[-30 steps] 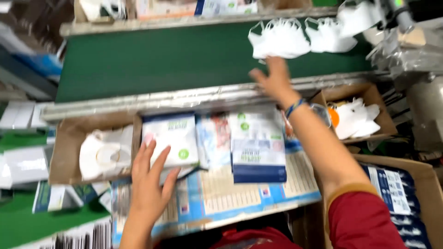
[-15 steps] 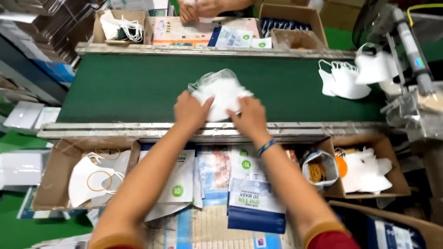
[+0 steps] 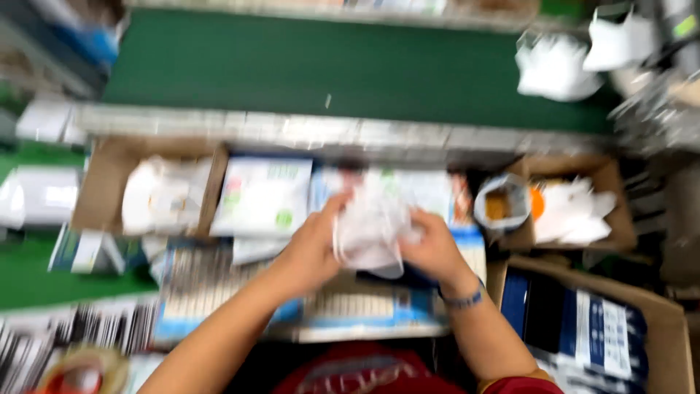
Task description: The recorder is packaging individual face masks into plastic sleeves and then into cardboard boxes at a manufacturing station.
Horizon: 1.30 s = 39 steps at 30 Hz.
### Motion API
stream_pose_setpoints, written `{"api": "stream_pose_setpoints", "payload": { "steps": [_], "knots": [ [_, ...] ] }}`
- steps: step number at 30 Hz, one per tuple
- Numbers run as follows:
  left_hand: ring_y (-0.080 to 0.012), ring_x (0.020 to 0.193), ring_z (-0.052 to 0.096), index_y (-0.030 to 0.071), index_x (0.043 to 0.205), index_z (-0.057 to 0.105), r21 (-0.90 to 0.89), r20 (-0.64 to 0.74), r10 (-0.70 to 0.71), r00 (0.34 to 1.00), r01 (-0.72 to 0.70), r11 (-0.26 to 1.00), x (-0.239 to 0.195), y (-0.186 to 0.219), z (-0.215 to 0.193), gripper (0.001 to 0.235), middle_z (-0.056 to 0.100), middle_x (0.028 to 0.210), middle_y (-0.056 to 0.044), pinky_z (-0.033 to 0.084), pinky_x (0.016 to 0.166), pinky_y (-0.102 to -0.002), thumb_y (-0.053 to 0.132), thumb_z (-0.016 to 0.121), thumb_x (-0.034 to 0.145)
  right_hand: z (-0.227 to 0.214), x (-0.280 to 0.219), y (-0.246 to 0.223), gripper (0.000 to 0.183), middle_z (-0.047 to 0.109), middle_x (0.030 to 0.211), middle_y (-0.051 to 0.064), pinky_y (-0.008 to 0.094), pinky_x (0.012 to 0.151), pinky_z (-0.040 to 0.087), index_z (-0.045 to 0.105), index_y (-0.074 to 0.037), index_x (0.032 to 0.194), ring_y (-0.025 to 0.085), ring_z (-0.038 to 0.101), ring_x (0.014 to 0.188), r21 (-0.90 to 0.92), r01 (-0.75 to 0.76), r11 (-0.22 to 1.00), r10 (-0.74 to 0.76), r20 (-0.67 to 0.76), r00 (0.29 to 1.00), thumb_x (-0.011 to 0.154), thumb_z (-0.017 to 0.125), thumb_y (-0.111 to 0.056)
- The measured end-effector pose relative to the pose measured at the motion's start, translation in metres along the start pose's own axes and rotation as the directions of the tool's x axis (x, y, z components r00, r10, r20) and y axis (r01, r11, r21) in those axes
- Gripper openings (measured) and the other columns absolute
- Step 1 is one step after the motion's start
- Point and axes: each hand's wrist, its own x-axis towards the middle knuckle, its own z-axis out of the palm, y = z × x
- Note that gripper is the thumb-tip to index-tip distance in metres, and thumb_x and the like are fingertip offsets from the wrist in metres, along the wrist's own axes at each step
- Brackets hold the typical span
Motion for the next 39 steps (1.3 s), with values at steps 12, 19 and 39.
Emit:
{"api": "stream_pose_setpoints", "payload": {
  "steps": [12, 19, 39],
  "knots": [
    [-0.0438, 0.129, 0.049, 0.001, 0.142, 0.042, 0.219, -0.078, 0.217, 0.973, -0.196, 0.956, -0.144, -0.064, 0.039, 0.093, 0.054, 0.136, -0.023, 0.026, 0.115, -0.057, 0.034, 0.091, 0.07, 0.107, -0.094, 0.041, 0.062, 0.064, 0.115, 0.018, 0.034, 0.092, 0.052, 0.068, -0.001, 0.12, 0.024, 0.065, 0.105, -0.203, 0.197, 0.959, -0.168, 0.153, 0.974, 0.068, 0.094, -0.021],
    [-0.0308, 0.113, 0.064, 0.01, 0.149, 0.044, -0.217, 0.072, -0.03, 0.997, 0.045, 0.975, -0.156, -0.057, 0.04, 0.084, 0.06, 0.129, -0.015, 0.05, 0.101, -0.038, 0.018, 0.086, 0.077, 0.089, -0.121, 0.061, 0.041, 0.072, 0.12, 0.013, 0.033, 0.095, 0.056, 0.068, -0.002, 0.122, 0.021, 0.071, 0.108, -0.236, -0.017, 0.972, 0.084, 0.275, 0.958, 0.087, 0.078, -0.019],
    [-0.0385, 0.151, 0.021, 0.005, 0.142, 0.054, 0.293, 0.728, -0.071, 0.682, -0.216, 0.932, -0.035, -0.056, 0.119, 0.078, 0.024, 0.161, -0.025, 0.02, 0.121, -0.048, 0.054, 0.069, 0.083, -0.004, -0.067, 0.045, 0.014, 0.062, 0.08, 0.01, 0.045, 0.068, 0.052, 0.066, -0.009, 0.076, 0.032, 0.064, 0.079, -0.963, 0.229, 0.145, -0.158, 0.206, 0.966, 0.079, 0.074, -0.02]
  ]
}}
